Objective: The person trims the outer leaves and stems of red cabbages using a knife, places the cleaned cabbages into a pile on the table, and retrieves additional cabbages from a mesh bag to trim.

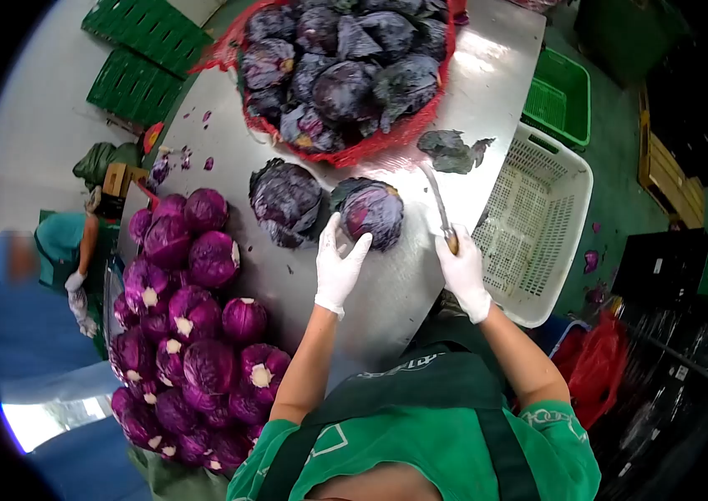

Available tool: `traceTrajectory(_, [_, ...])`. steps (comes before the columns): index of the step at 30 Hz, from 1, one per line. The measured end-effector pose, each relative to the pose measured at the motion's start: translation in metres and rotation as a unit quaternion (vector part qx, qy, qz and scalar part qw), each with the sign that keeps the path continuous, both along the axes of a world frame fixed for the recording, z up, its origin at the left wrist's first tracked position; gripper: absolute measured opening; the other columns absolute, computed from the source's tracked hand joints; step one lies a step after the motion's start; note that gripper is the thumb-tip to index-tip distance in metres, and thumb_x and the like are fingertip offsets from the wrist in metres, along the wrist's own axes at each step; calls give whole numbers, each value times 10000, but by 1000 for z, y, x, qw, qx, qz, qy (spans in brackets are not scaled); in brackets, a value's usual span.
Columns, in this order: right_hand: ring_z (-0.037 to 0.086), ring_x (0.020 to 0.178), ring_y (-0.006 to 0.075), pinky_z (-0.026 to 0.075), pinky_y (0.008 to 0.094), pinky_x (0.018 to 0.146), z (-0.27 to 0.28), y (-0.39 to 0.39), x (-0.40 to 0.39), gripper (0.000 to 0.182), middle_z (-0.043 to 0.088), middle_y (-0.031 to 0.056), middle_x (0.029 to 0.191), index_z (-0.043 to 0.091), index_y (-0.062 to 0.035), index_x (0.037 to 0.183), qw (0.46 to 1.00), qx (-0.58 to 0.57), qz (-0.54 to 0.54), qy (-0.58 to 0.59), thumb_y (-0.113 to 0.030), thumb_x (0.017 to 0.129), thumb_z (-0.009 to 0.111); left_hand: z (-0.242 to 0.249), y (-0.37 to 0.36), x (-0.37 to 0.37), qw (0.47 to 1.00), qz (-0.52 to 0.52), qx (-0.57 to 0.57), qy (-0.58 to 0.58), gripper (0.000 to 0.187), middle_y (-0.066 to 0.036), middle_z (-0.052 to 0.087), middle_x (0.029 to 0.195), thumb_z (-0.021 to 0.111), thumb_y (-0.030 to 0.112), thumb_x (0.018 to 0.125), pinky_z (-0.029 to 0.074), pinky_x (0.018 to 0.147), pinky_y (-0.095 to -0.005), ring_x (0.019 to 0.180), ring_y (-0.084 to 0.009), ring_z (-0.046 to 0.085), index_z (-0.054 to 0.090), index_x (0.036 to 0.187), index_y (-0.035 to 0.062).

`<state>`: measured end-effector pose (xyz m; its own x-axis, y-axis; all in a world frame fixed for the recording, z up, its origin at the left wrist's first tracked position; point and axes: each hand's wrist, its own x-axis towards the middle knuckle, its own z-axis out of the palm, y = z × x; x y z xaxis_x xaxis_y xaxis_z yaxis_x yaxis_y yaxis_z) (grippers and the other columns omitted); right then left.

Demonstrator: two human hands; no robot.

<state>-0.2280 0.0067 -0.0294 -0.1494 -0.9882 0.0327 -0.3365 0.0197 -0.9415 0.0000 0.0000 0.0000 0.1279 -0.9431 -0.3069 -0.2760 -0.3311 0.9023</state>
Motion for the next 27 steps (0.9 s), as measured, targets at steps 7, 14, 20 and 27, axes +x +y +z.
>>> traceTrajectory(7, [441,588,168,418,345,579,-33,-66,23,227,507,44,740,571,-34,1108,975,138,68,-157,-176,938,621,-7,-55,-26,982,-50,-128,-129,1064,-199,409,1408,870,218,719,366,1098,-373,1275,-264,456,196,1504,-29])
traceTrajectory(14, [607,632,209,497,367,613,15,-39,-19,303,594,98,779,576,-78,1214,919,224,127,-299,-194,938,618,1,-4,-33,991,39,66,113,691,-120,492,1261,749,59,817,422,1029,-364,1166,-212,513,313,1353,58])
traceTrajectory(20, [652,759,363,533,447,668,27,-5,-65,224,633,190,846,530,-86,1156,955,105,257,104,-199,963,534,20,27,-79,972,-76,-14,-220,886,-160,487,1306,882,183,703,415,1056,-371,1215,-230,504,356,1394,8])
traceTrajectory(27, [623,674,398,518,483,632,38,12,-72,184,608,195,767,466,-37,1045,926,125,316,165,-205,978,503,1,29,-80,999,-8,-28,-34,928,-206,448,1318,900,264,652,426,1049,-393,1206,-292,514,399,1373,-34])
